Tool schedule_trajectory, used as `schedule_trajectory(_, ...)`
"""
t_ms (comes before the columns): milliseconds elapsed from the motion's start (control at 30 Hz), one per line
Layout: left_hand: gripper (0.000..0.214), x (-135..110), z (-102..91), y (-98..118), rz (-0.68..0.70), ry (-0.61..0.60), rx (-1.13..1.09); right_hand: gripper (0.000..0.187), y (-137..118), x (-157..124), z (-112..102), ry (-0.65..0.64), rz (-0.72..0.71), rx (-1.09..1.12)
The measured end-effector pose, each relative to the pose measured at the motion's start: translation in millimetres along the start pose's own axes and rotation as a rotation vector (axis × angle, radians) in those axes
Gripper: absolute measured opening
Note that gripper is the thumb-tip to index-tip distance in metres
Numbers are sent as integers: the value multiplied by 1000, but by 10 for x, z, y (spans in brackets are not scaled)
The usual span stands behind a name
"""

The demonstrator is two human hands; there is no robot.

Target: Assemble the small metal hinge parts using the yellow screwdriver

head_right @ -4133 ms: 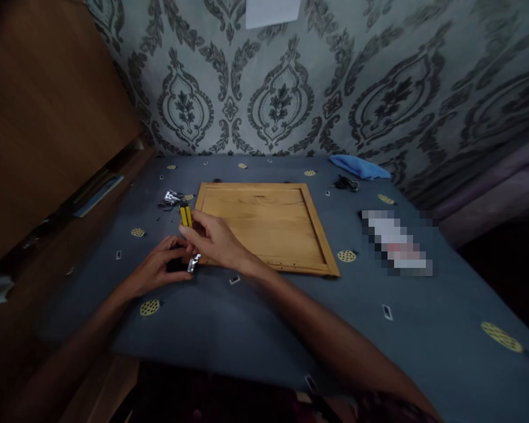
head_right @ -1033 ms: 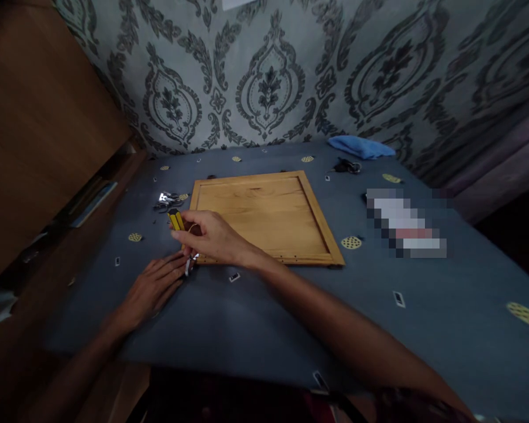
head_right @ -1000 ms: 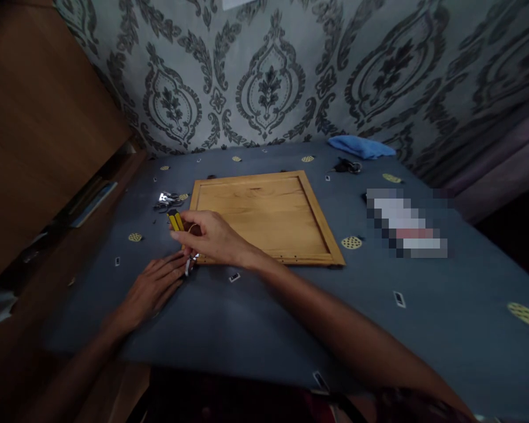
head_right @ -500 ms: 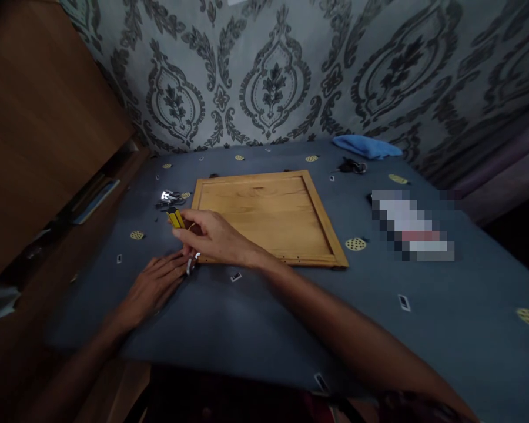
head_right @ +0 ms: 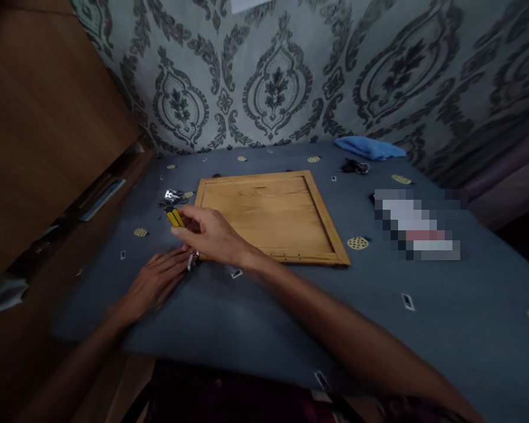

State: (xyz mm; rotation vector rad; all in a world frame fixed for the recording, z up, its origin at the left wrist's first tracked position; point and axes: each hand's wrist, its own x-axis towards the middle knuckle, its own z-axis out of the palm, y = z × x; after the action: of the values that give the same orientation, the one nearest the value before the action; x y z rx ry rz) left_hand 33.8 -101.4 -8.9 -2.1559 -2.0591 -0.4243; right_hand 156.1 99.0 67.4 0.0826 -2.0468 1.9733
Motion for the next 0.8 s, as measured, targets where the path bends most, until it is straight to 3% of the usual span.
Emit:
schedule_trajectory(100,42,5,-3,-5,26,11,28,14,7,-18,19,-4,17,-23)
schedule_trajectory(333,37,4,17,-10,20,19,36,35,54,-51,98,116,76,100)
schedule_trajectory(567,37,-26,68,-36,9,6,32,15,-3,-51,20,-28,59,45)
schedule_trajectory(800,39,-42,111,-59,-1,-11,6,31,53,-12,77,-32,107,78)
